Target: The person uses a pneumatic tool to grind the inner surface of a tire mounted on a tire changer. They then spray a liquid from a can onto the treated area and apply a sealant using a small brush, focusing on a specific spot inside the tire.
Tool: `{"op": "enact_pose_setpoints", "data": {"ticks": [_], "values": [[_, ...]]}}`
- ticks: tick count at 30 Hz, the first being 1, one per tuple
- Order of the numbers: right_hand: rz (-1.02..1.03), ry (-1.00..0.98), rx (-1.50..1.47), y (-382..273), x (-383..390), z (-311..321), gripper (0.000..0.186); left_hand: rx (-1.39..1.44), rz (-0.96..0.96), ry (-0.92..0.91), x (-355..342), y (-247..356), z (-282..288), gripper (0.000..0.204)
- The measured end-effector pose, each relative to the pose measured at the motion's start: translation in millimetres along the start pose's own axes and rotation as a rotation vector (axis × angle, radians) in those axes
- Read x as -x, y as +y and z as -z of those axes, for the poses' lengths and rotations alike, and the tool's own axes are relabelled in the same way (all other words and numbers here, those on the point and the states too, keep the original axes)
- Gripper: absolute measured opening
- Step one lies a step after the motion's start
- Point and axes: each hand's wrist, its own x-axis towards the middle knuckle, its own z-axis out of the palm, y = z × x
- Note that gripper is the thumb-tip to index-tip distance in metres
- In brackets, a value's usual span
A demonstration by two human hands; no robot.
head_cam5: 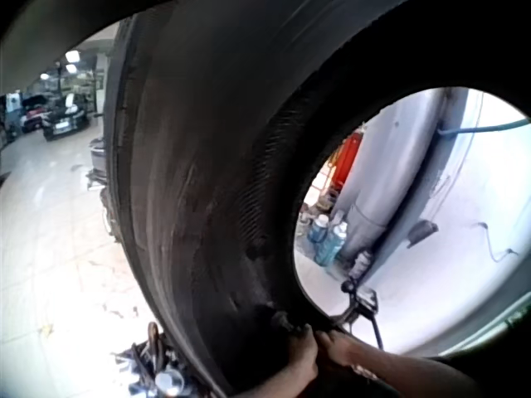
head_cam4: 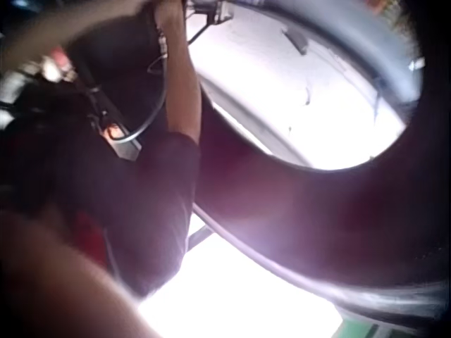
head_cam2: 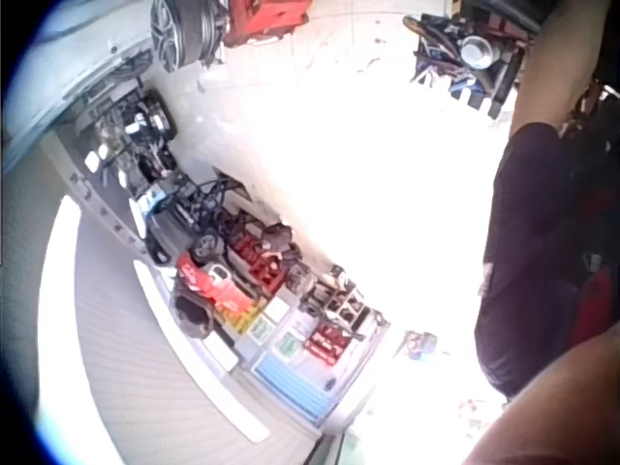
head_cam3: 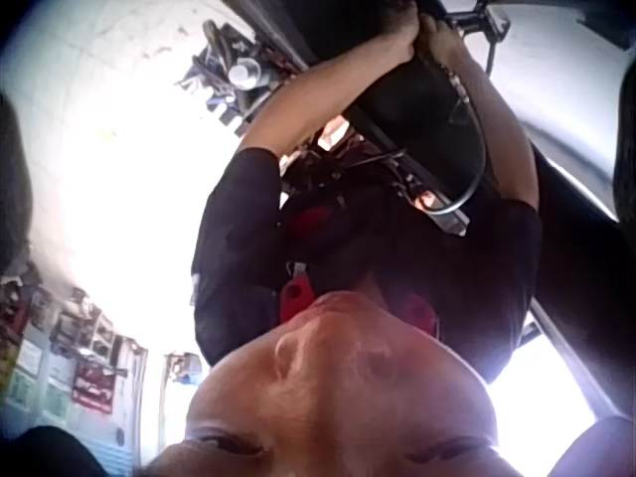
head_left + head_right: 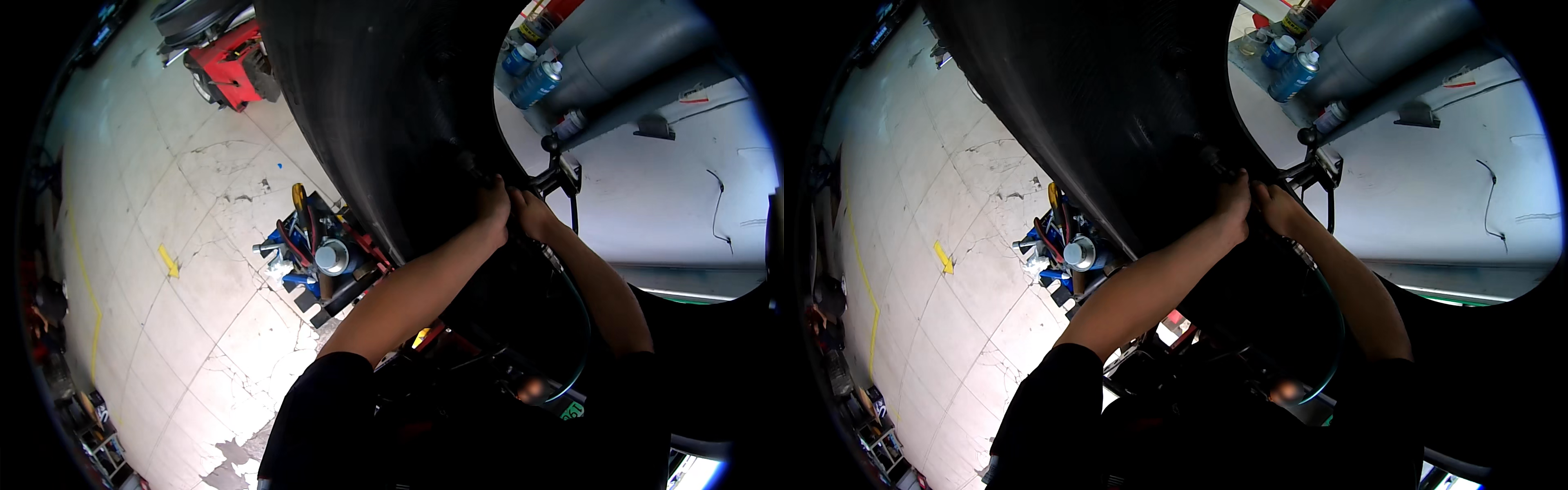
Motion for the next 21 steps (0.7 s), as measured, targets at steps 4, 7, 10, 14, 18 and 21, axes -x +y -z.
{"op": "enact_pose_setpoints", "data": {"ticks": [4,7,10,14,18,21], "values": [[-0.253,-0.278,-0.283,-8.1,-16.3,10.8,0.055,0.131,0.033,0.022,0.7,6.0,-7.3,0.041],[-0.255,-0.288,-0.254,5.5,-16.9,11.3,0.057,0.153,0.047,0.012,2.9,8.7,-10.8,0.041],[-0.365,-0.370,-0.177,-6.4,-9.4,26.0,0.051,0.168,0.092,0.083,-0.8,-4.0,-15.0,0.038],[-0.283,-0.350,-0.290,-3.2,-18.0,23.7,0.057,0.163,0.077,0.077,-5.0,-1.8,-15.7,0.039],[-0.333,-0.330,-0.274,-16.1,-25.0,28.0,0.054,0.258,0.077,0.050,6.8,18.4,-16.9,0.048],[-0.284,-0.317,-0.240,8.9,-21.1,21.8,0.051,0.218,0.075,0.053,-0.6,4.1,-17.1,0.048]]}}
